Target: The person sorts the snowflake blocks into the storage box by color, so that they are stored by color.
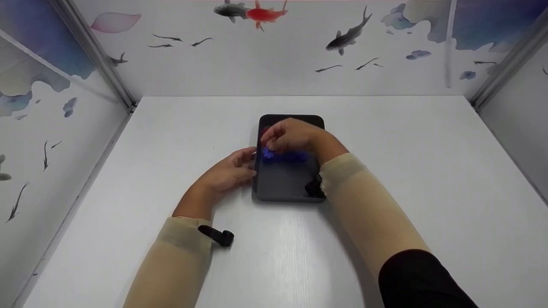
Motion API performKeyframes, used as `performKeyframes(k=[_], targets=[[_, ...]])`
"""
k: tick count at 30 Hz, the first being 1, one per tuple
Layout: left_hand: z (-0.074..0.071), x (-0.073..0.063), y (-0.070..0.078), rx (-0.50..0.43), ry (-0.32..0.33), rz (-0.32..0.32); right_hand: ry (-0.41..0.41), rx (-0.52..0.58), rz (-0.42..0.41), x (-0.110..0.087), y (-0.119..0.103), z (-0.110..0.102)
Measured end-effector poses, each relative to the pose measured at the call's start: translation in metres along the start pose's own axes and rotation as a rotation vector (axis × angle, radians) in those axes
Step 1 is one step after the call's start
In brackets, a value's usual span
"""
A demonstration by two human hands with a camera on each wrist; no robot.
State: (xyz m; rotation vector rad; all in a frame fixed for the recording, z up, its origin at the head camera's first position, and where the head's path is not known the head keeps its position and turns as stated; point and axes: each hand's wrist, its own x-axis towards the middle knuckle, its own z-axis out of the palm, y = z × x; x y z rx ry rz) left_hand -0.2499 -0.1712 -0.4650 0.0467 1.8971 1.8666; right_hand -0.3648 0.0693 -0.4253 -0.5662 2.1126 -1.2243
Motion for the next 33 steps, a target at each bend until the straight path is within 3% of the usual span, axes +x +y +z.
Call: performKeyframes(k=[4,8,24,33], targets=[[0.000,0.000,0.001,0.011,0.002,-0.004,-0.067,-0.111,0.019,0.004,0.001,0.003],[0.000,-0.001,0.002,0.007,0.002,-0.005,-0.099,-0.150,0.043,0.007,0.002,0.005],[-0.001,0.000,0.002,0.015,-0.013,0.001,-0.054,-0.183,0.064,0.006,-0.001,0.008],[0.000,0.000,0.001,-0.025,-0.022,0.020,-0.003,-0.116,-0.031,-0.004,-0.008,0.000]])
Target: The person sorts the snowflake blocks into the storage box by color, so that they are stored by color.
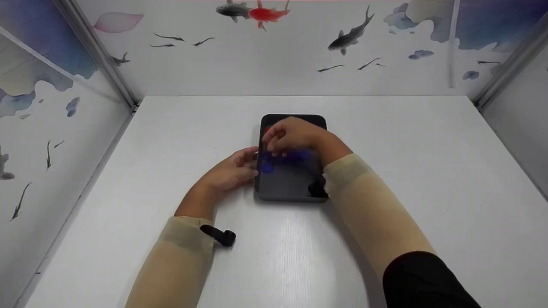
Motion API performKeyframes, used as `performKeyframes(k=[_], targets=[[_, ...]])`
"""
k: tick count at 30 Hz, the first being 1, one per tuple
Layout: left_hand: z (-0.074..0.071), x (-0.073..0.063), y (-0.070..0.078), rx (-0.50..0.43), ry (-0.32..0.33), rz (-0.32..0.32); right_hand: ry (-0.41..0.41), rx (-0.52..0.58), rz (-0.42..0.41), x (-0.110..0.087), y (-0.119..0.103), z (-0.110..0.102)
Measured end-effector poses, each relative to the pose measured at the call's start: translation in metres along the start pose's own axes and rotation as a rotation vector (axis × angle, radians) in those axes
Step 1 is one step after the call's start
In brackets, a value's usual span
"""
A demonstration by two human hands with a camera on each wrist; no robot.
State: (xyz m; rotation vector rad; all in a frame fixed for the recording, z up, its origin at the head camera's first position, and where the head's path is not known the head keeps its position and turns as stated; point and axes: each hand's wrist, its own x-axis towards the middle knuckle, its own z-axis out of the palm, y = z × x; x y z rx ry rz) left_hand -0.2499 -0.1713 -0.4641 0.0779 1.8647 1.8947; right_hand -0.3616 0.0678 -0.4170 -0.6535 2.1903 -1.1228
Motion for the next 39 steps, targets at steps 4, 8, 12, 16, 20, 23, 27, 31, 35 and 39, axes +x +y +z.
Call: performKeyframes(k=[4,8,12,16,20,23,27,31,35,39], targets=[[0.000,0.001,-0.001,-0.009,-0.001,-0.001,0.047,0.021,-0.055,-0.013,-0.008,-0.009],[0.000,0.002,0.000,-0.008,0.005,-0.010,0.119,0.067,-0.097,-0.031,-0.015,-0.021],[0.001,0.002,0.000,0.000,0.015,-0.013,0.165,0.131,-0.119,-0.055,-0.015,-0.031],[0.000,0.002,-0.001,-0.001,0.028,-0.018,0.210,0.117,-0.141,-0.082,-0.005,-0.040],[-0.001,0.001,0.000,0.001,0.035,-0.015,0.241,0.082,-0.171,-0.106,0.006,-0.044],[0.000,0.000,0.000,0.009,0.032,-0.012,0.254,0.068,-0.156,-0.120,0.015,-0.046],[-0.001,0.000,0.000,0.014,0.034,-0.012,0.277,0.081,-0.125,-0.130,0.028,-0.049],[0.000,0.001,0.000,0.020,0.023,-0.008,0.296,0.096,-0.088,-0.135,0.042,-0.054],[0.000,0.002,0.000,0.018,0.012,-0.007,0.314,0.120,-0.037,-0.139,0.062,-0.063],[0.000,0.000,0.000,0.003,0.022,-0.015,0.347,0.169,0.014,-0.140,0.083,-0.072]])
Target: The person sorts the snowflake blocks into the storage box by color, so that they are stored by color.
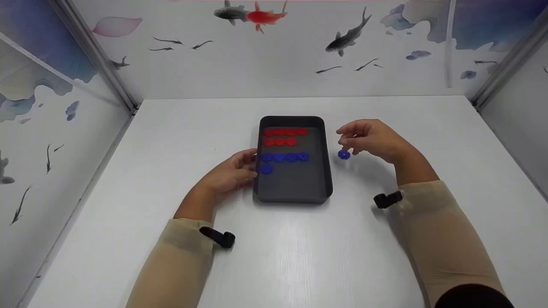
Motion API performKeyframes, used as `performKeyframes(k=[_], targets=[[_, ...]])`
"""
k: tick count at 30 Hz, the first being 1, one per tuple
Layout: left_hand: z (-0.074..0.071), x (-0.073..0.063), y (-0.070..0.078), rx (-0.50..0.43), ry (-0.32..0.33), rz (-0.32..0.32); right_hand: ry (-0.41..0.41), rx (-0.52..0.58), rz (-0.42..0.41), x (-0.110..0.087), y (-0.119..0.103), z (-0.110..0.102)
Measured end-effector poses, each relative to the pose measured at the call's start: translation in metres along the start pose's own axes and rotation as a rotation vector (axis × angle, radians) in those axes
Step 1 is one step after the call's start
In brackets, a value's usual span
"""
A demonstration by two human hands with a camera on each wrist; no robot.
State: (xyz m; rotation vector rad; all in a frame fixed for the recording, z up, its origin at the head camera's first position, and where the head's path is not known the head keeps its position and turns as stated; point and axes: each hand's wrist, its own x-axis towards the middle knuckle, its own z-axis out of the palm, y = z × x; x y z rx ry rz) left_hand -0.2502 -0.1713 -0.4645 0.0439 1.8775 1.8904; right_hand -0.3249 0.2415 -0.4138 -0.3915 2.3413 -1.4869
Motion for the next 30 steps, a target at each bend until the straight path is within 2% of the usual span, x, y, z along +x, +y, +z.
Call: performKeyframes(k=[4,11,16,30], targets=[[0.000,0.000,0.000,-0.005,0.007,0.000,0.028,0.003,0.070,0.005,0.015,-0.007],[0.000,-0.001,-0.001,-0.008,0.021,-0.006,-0.001,-0.167,0.129,0.011,0.031,-0.009],[0.000,-0.002,0.000,-0.003,0.023,-0.012,-0.014,-0.224,0.158,0.012,0.036,-0.006],[-0.001,0.001,0.000,0.002,-0.003,-0.016,-0.027,-0.354,0.156,0.012,0.035,0.000]])
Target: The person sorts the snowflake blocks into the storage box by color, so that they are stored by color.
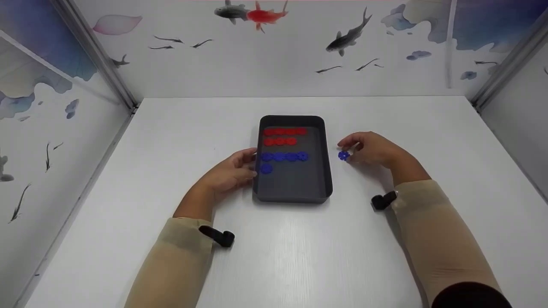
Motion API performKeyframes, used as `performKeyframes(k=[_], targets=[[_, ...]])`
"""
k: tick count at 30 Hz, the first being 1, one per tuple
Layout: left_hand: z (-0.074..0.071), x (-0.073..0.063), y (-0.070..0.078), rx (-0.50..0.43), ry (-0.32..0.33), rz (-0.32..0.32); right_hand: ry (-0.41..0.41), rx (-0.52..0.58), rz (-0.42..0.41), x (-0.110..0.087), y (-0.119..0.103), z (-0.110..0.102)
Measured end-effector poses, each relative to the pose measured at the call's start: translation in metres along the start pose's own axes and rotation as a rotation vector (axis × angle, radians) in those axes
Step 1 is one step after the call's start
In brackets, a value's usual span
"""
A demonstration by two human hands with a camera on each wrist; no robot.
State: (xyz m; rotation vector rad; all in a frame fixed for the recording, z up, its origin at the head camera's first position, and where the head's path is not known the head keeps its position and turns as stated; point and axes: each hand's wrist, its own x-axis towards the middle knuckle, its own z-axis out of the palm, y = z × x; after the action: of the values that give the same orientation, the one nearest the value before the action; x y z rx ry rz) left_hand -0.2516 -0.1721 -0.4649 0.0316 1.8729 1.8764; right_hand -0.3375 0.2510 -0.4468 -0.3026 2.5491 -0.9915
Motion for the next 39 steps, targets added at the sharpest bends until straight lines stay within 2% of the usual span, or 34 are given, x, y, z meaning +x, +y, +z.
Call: performKeyframes(k=[12,23,30,39], targets=[[-0.0010,0.0009,-0.0003,0.008,-0.011,0.014,0.011,-0.036,0.013,0.0000,-0.0022,-0.0001],[0.0000,0.0010,0.0003,0.014,-0.014,0.021,0.003,-0.064,0.062,0.0004,-0.0050,-0.0005],[0.0001,0.0017,-0.0008,-0.018,-0.005,0.018,-0.007,-0.127,0.036,0.0013,-0.0031,-0.0008],[0.0006,0.0007,0.0001,-0.008,0.002,0.018,-0.005,-0.123,0.015,0.0003,-0.0034,-0.0002]])
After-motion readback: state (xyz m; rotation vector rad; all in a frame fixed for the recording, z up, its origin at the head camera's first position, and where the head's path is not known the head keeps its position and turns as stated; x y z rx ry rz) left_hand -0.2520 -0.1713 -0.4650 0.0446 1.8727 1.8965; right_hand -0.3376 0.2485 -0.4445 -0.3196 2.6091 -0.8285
